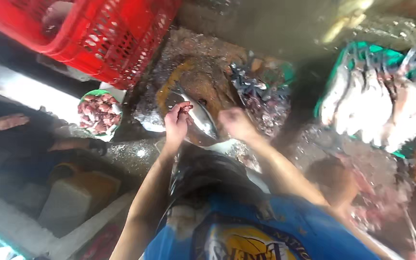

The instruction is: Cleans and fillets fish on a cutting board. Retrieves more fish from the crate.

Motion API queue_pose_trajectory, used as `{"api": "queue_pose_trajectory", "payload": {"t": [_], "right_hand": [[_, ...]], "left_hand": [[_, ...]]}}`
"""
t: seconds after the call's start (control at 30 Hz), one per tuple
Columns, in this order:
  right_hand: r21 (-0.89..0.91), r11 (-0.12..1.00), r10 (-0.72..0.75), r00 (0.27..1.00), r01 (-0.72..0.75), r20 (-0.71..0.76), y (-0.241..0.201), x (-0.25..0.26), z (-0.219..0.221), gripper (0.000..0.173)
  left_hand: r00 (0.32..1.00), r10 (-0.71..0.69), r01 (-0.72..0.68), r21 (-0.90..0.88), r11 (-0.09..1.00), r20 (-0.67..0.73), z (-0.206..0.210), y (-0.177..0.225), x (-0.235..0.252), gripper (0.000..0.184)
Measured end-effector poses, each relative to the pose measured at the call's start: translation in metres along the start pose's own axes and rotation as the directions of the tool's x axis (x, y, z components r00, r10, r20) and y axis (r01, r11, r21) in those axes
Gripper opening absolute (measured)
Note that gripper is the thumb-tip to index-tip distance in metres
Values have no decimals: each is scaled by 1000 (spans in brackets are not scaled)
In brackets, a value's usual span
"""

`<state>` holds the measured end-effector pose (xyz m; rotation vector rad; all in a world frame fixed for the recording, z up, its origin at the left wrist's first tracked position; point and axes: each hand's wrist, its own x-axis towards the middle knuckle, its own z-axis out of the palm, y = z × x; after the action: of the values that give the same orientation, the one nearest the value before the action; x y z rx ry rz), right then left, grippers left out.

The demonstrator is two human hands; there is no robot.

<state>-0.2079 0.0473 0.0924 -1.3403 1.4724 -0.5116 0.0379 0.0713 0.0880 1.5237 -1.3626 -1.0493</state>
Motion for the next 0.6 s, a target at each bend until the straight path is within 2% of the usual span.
{"api": "queue_pose_trajectory", "payload": {"t": [0.07,0.1,0.17,0.23,0.3,0.37,0.43,0.5,0.53,0.6], "right_hand": [[43,998,-39,972,50,-232,15,16,-50,45],[-18,999,-33,934,28,-355,22,34,-76,50],[-224,953,75,875,-204,-478,52,63,-122,78],[-394,864,80,858,-313,-508,76,63,-150,91],[-395,865,35,823,-309,-567,80,57,-155,81],[-327,898,63,822,-294,-566,84,44,-149,68],[-347,881,102,844,-323,-527,95,37,-144,61],[-399,842,133,857,-363,-498,105,35,-139,59],[-411,829,150,858,-380,-492,107,33,-136,60],[-420,816,165,856,-397,-489,113,32,-133,61]], "left_hand": [[969,-239,197,-369,908,-69,-26,-8,1,35],[937,-337,256,-479,840,-89,-40,-13,0,34],[872,-477,324,-610,724,-104,-62,-28,-6,38],[833,-538,312,-690,653,-132,-80,-46,-9,40],[795,-564,219,-760,612,-225,-102,-63,-5,32],[761,-559,139,-760,635,-328,-126,-76,-4,23],[713,-540,52,-734,677,-447,-153,-71,6,16],[605,-538,-73,-714,696,-586,-181,-68,32,7],[574,-525,-99,-690,717,-628,-195,-70,44,11],[534,-479,-68,-601,796,-696,-222,-78,69,35]]}}
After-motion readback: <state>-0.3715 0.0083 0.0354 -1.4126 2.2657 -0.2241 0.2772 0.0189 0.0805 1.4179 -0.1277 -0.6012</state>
